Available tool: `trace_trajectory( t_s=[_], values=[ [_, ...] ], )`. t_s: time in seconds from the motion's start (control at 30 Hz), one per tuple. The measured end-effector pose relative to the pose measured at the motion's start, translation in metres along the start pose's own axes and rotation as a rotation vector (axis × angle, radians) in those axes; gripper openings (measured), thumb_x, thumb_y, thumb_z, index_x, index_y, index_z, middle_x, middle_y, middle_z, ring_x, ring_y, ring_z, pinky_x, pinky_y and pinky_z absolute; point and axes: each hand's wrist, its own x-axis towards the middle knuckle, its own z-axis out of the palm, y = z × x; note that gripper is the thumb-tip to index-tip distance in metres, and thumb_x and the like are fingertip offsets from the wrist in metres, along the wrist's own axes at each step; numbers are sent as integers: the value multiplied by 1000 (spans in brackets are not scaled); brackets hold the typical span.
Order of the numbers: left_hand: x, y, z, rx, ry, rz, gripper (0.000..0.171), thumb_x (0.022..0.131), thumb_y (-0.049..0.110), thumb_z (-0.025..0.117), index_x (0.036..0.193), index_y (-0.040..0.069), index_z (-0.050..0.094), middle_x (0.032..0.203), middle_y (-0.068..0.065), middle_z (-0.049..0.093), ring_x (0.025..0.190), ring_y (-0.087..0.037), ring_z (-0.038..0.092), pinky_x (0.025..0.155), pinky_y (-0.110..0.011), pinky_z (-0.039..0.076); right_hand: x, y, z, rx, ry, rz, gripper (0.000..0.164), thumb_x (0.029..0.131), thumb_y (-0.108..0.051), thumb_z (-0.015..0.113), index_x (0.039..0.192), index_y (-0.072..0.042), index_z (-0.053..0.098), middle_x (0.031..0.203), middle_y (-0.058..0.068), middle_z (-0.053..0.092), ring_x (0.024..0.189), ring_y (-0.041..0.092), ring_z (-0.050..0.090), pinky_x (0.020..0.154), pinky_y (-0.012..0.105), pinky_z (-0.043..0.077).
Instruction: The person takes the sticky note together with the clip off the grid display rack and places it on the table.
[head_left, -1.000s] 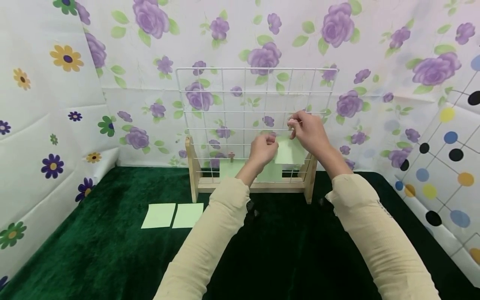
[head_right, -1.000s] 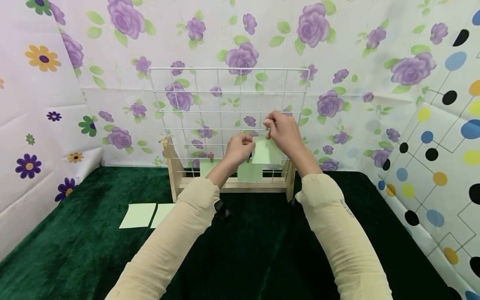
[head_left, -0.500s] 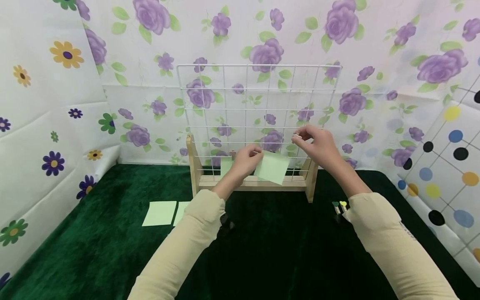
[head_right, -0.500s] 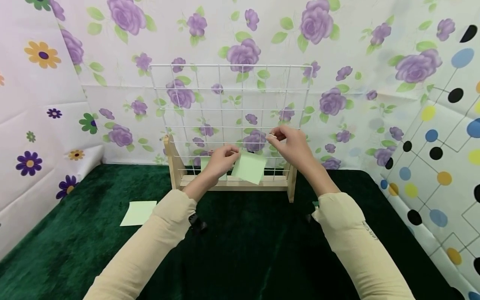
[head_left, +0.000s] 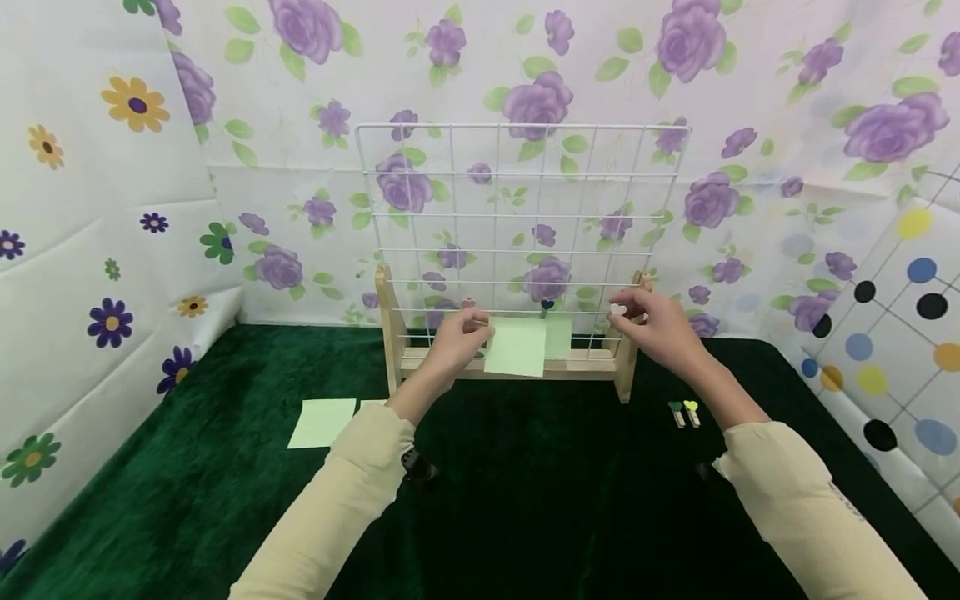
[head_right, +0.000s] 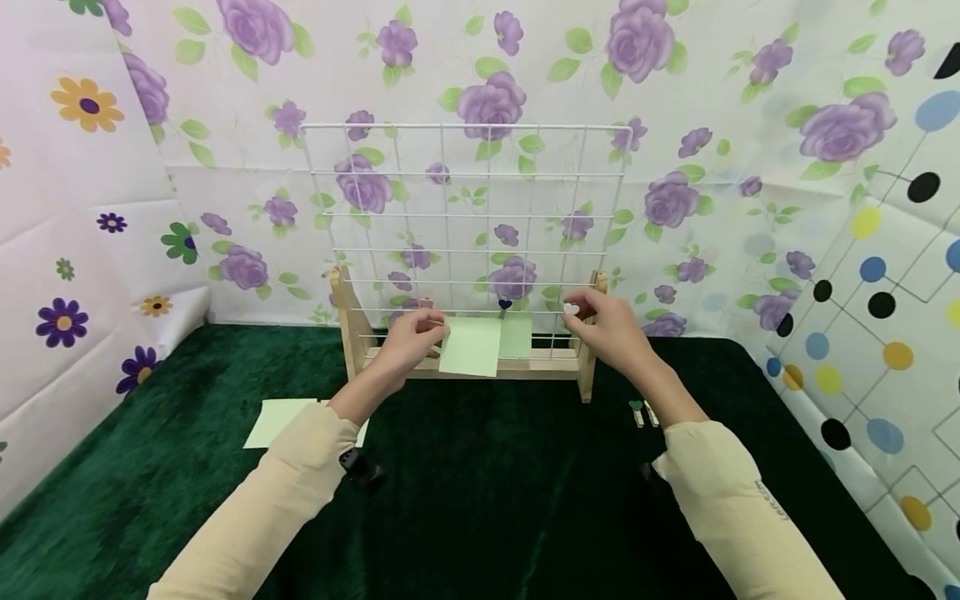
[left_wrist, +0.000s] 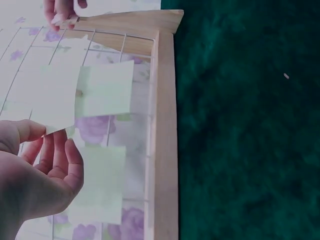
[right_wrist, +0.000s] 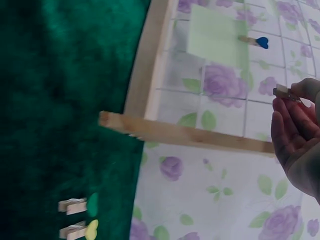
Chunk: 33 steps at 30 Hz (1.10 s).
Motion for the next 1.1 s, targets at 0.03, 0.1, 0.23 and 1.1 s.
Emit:
trace_trajectory(
  t_s=[0.03,0.1,0.23,1.1],
  values=[
    [-2,-2,-2,1,0,-4,27,98,12,55,121,-1,59,116,-16,61,100,-28,59,84,-43,51,-3,2,0,2,-1,9,26,95,-15,63,115,2,62,105,18,65,92,31,63,75,48,51],
    [-5,-5,-7,2,-4,-16,23,98,13,55,116,-1,60,113,-15,62,98,-29,60,84,-44,51,-7,6,1,-1,-1,25,26,94,-16,64,114,2,60,106,18,63,93,31,63,74,48,51],
    [-12,-12,-17,15,-32,-37,22,99,15,55,112,-1,62,106,-13,63,93,-26,61,84,-42,52,-17,15,1,-2,-9,49,26,95,-17,63,113,1,61,102,17,64,91,31,63,76,48,51],
    [-32,-61,-63,165,-69,-143,26,99,14,55,116,-4,58,113,-18,60,91,-28,62,84,-44,50,-71,83,-15,-34,-128,292,42,95,-34,63,116,2,63,98,14,68,84,24,64,72,41,53]
  ],
)
